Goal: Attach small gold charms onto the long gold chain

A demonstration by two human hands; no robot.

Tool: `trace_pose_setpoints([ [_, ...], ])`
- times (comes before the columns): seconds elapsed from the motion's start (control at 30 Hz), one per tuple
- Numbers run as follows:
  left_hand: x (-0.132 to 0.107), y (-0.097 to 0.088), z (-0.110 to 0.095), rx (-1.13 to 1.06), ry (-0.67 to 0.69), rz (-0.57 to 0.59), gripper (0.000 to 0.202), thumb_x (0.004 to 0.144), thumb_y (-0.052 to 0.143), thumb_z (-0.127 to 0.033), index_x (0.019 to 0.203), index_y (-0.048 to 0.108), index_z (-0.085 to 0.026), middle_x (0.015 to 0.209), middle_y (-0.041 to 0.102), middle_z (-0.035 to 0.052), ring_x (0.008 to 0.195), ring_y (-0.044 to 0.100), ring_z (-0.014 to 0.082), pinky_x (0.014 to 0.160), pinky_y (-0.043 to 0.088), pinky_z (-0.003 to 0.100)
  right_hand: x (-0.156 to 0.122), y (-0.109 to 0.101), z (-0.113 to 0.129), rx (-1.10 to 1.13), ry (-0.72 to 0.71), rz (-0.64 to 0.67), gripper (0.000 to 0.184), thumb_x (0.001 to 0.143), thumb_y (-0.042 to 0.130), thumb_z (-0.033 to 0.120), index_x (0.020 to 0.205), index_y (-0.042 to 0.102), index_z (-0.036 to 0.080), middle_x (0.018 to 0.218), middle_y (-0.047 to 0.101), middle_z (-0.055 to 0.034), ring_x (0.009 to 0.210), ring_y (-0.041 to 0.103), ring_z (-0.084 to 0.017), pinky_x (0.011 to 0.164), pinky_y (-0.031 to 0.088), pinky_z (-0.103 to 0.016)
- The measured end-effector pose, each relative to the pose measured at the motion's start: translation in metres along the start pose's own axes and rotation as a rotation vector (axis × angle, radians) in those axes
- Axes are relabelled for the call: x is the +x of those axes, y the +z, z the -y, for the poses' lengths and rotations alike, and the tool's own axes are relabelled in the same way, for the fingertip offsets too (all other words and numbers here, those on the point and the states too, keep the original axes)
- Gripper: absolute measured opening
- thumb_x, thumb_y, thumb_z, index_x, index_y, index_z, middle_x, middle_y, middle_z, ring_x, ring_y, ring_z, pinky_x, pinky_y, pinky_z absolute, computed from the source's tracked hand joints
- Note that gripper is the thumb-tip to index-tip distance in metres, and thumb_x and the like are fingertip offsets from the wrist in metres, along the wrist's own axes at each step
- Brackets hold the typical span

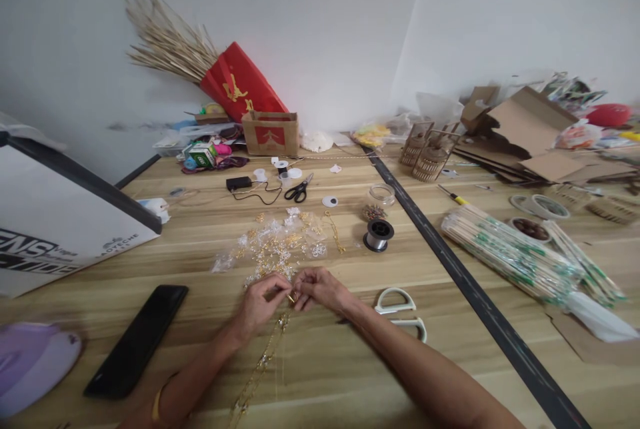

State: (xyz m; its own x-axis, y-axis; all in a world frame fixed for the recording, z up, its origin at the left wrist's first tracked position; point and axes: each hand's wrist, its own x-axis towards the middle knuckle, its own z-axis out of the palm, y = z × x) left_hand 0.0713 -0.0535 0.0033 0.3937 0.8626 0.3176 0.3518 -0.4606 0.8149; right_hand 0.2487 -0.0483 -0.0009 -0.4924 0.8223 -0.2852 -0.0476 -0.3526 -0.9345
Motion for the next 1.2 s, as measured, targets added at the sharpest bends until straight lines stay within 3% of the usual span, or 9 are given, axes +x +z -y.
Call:
trace_pose_setpoints([
  [0.27,0.002,-0.005,-0.001,-0.132,-0.186,0.042,0.009,0.078,0.058,-0.019,0.073,0.063,-0.015,0.073,0.066,0.0050,0.070,0.061,0.0158,0.068,0.048,0.026,-0.001,-0.002,0.003,-0.046,-0.018,-0.018,0.046,0.067,0.067,0.055,0.077,0.051,0.014,0.065,0.064,-0.0002,0.055,0.065,-0.013,0.049,0.049,-0.022],
  [0.67,0.004,-0.009,-0.005,-0.373,-0.261,0.031,0.006,0.073,0.063,-0.019,0.069,0.062,-0.015,0.087,0.068,0.0077,0.085,0.063,0.0190,0.078,0.049,0.029,-0.005,-0.003,0.012,-0.167,-0.005,-0.025,0.038,0.072,0.065,0.050,0.072,0.053,0.014,0.058,0.063,-0.0003,0.051,0.063,-0.012,0.048,0.048,-0.020],
  [0.97,0.006,-0.010,-0.004,-0.459,-0.337,0.021,0.010,0.071,0.066,-0.024,0.069,0.062,-0.014,0.080,0.069,0.0064,0.079,0.062,0.0177,0.074,0.047,0.028,-0.007,-0.003,0.013,-0.184,-0.018,-0.016,0.035,0.074,0.064,0.047,0.072,0.053,0.014,0.060,0.064,-0.0014,0.051,0.063,-0.012,0.047,0.047,-0.020],
  [1.2,0.006,-0.009,-0.004,-0.435,-0.345,0.016,0.011,0.071,0.066,-0.024,0.070,0.062,-0.014,0.078,0.068,0.0057,0.076,0.061,0.0174,0.072,0.046,0.028,-0.005,-0.001,0.013,-0.210,-0.111,-0.110,0.035,0.076,0.061,0.048,0.071,0.055,0.014,0.058,0.061,-0.0002,0.049,0.056,-0.009,0.047,0.045,-0.020],
])
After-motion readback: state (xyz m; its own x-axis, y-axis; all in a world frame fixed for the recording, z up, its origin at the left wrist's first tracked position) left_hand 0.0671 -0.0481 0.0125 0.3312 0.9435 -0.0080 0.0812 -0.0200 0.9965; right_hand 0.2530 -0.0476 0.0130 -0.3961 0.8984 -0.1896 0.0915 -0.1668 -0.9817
